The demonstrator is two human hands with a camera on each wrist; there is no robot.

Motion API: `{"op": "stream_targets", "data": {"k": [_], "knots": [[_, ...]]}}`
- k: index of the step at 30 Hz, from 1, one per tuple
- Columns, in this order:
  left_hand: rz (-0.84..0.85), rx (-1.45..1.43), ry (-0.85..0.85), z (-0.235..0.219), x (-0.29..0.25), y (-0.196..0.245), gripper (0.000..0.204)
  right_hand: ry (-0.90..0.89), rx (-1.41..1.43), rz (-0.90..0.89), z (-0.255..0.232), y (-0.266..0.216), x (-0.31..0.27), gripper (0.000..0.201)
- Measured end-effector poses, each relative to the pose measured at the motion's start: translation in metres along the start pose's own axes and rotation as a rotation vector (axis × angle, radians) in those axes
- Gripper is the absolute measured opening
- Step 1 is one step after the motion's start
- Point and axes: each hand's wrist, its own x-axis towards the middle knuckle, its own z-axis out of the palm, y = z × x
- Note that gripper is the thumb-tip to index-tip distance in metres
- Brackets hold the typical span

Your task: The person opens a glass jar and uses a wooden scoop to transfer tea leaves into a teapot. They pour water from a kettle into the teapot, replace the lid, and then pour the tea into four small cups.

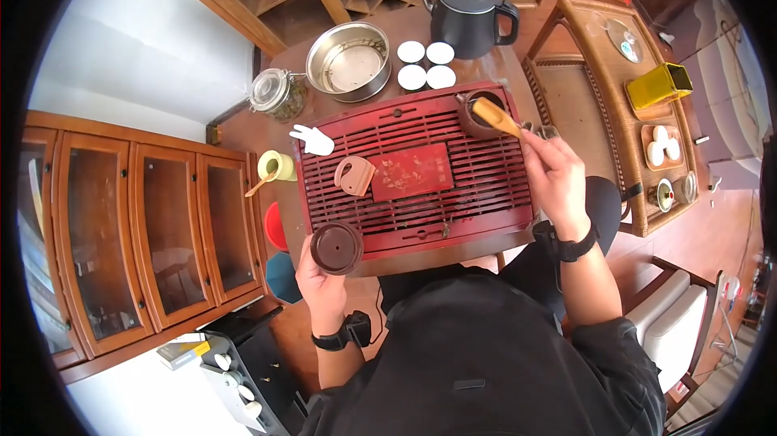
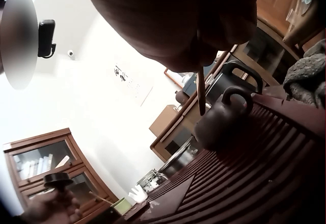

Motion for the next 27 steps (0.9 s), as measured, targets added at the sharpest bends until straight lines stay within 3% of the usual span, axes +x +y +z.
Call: {"op": "stream_targets", "data": {"k": [3,6,9,18,27], "knots": [[-0.004,-0.004,0.002,-0.002,-0.001,-0.003,0.040,0.007,0.003,0.037,-0.007,-0.004,0.003,0.023],[-0.029,-0.013,0.010,0.002,0.001,0.001,0.035,0.060,0.025,-0.053,-0.004,-0.008,0.004,0.020],[-0.077,-0.039,0.023,0.010,0.003,0.014,0.027,0.036,0.176,0.210,-0.002,-0.012,0.001,0.017],[-0.069,-0.019,0.031,0.005,0.000,0.007,0.027,-0.004,0.066,0.035,0.006,-0.010,0.006,0.016],[-0.079,-0.040,0.033,0.006,0.001,0.008,0.027,0.085,0.036,0.091,-0.003,-0.010,0.009,0.014]]}}
